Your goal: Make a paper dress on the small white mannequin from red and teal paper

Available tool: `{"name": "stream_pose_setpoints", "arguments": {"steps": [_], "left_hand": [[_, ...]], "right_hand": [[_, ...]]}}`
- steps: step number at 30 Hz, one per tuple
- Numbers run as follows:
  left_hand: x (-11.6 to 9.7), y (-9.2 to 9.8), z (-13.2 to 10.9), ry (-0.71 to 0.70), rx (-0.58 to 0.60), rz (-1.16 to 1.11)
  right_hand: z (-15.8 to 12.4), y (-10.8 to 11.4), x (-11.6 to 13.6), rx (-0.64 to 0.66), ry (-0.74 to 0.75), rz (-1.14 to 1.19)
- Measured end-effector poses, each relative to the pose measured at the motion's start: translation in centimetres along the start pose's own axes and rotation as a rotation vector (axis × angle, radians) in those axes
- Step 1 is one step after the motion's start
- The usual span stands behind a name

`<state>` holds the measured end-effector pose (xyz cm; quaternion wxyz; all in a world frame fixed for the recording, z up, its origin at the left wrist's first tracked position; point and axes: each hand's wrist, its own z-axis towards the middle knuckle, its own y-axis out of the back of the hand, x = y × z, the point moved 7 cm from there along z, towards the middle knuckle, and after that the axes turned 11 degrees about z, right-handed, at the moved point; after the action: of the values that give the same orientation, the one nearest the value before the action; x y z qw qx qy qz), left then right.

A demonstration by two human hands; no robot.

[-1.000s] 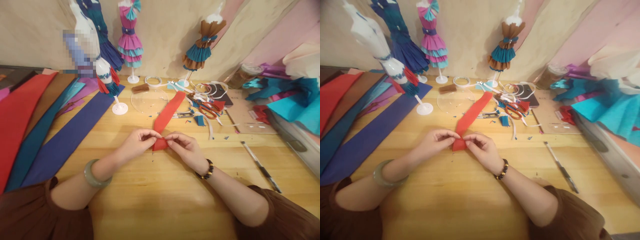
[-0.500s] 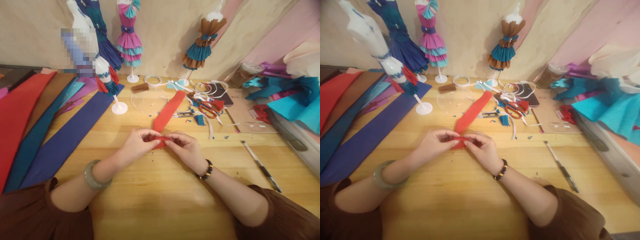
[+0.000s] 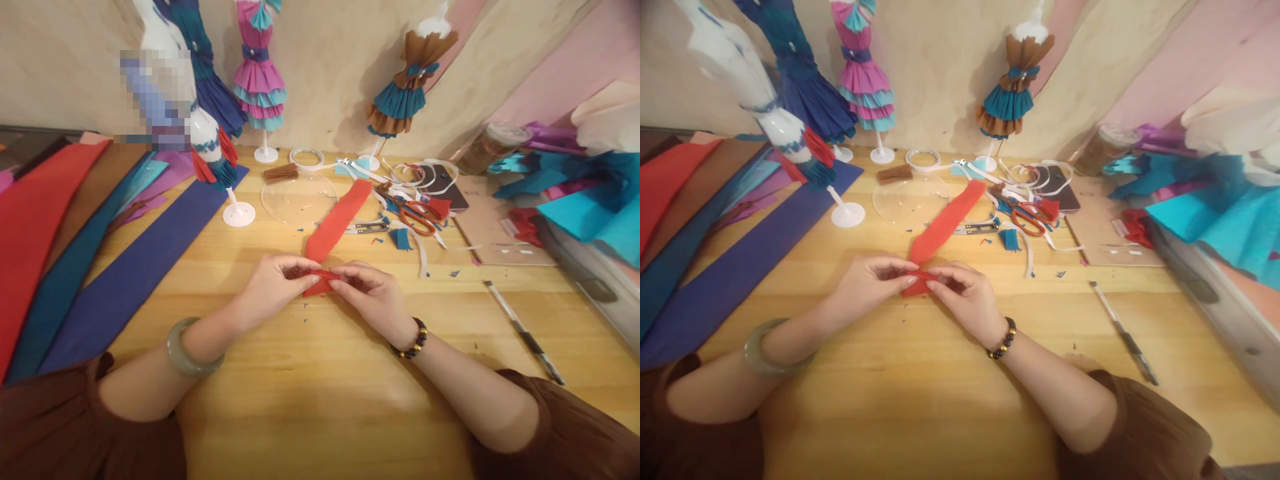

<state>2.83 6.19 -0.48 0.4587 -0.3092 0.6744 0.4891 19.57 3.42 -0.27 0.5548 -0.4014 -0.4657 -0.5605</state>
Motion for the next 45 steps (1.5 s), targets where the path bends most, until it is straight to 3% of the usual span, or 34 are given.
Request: {"name": "stream_pose_setpoints", "arguments": {"steps": [12, 22, 35, 45], "left_hand": [[0.39, -0.1, -0.01, 0.036, 0.018, -0.006], [0.15, -0.17, -0.02, 0.025, 0.016, 0.005], [0.28, 0.2, 0.3, 0.029, -0.009, 0.025], [0.26, 0.01, 0.6, 0.044, 0.01, 0.01]], "right_hand": [[0.05, 0.19, -0.48, -0.025, -0.058, 0.034], [0.15, 0.19, 0.11, -0.044, 0.012, 0.0], [0.19, 0.0, -0.16, 0.035, -0.027, 0.021], [0.24, 0.19, -0.36, 0.011, -0.031, 0.007]]}}
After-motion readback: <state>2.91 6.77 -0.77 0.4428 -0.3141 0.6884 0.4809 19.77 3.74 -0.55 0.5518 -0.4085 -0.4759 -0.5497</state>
